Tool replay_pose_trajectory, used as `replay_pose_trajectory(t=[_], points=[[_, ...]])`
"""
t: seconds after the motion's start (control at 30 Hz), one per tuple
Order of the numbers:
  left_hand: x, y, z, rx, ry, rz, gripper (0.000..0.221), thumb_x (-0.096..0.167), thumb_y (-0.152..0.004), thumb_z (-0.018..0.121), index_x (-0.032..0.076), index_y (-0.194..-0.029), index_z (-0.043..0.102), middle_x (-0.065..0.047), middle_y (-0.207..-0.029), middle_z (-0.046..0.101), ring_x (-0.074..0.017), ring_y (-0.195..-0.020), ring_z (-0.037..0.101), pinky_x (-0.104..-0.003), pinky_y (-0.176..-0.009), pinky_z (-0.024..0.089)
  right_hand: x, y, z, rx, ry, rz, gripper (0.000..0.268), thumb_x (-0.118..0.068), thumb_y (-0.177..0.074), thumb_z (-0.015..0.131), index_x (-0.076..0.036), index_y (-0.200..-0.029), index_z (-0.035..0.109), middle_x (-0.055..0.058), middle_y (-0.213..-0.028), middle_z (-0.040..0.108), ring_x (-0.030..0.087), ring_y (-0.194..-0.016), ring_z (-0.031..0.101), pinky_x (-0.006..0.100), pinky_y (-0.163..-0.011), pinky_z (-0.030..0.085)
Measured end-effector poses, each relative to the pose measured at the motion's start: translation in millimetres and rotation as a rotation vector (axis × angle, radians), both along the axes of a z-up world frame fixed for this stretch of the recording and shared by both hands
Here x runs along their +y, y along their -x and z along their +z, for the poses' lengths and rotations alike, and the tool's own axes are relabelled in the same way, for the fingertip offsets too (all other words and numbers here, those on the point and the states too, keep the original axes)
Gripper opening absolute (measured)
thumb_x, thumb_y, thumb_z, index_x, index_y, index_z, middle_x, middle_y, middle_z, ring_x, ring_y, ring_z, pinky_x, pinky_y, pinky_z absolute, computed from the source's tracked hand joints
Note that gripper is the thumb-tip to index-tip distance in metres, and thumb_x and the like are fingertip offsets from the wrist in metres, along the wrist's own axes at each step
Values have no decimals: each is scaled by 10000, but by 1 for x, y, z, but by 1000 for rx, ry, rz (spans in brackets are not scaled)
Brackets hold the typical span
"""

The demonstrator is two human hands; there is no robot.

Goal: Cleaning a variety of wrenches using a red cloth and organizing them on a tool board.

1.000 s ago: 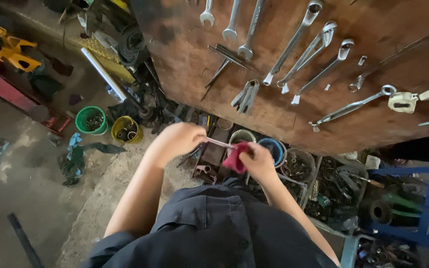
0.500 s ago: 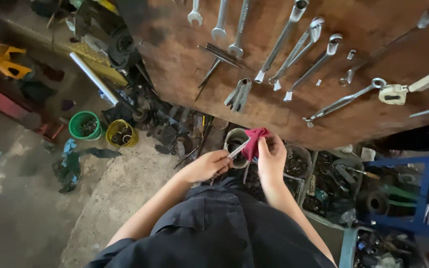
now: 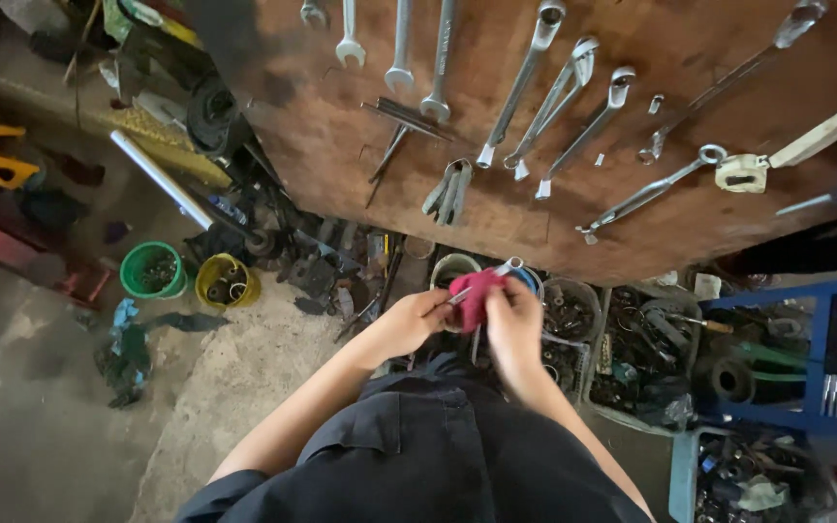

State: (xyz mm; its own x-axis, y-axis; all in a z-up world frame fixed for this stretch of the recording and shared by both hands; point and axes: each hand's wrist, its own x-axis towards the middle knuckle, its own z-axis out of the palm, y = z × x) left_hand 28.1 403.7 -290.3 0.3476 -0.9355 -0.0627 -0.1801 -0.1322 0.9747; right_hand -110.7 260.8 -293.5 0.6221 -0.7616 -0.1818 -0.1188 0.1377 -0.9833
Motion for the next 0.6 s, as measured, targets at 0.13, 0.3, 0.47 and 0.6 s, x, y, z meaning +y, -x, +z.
replay_pose_trajectory(t=[0.13, 0.3, 0.47, 0.6], points=[[-5, -1, 2, 163, -47, -76, 213, 180, -1025, 544, -9, -971, 625, -162, -817, 639, -262, -739, 622, -378, -697, 510, -19, 0, 4, -201, -100, -170, 174, -54, -993, 575, 28, -1053, 717, 52, -911, 750, 115, -767, 686, 261, -708, 554], [-14, -6, -28, -220, 165, -145, 199, 172, -997, 551, -12, -1026, 622, -194, -917, 657, -309, -827, 626, -392, -748, 512, -6, 4, 2, -204, -70, -180, 181, -46, -992, 574, 24, -1065, 724, 49, -917, 751, 107, -781, 680, 255, -724, 553], [-12, 1, 5, -16, 106, -31, 236, 115, -983, 516, -12, -1137, 640, -225, -1000, 697, -328, -932, 670, -406, -824, 523, 21, 6, 8, -44, 13, 26, 165, -36, -972, 611, 27, -1075, 723, 45, -893, 726, 87, -772, 634, 246, -688, 507], [-15, -2, -7, -60, 101, -39, 218, 130, -1002, 520, -10, -1126, 632, -196, -924, 671, -303, -840, 648, -398, -750, 517, 0, 1, 8, -49, -17, -33, 185, -36, -976, 575, 32, -1070, 720, 50, -905, 749, 92, -768, 658, 246, -693, 523]])
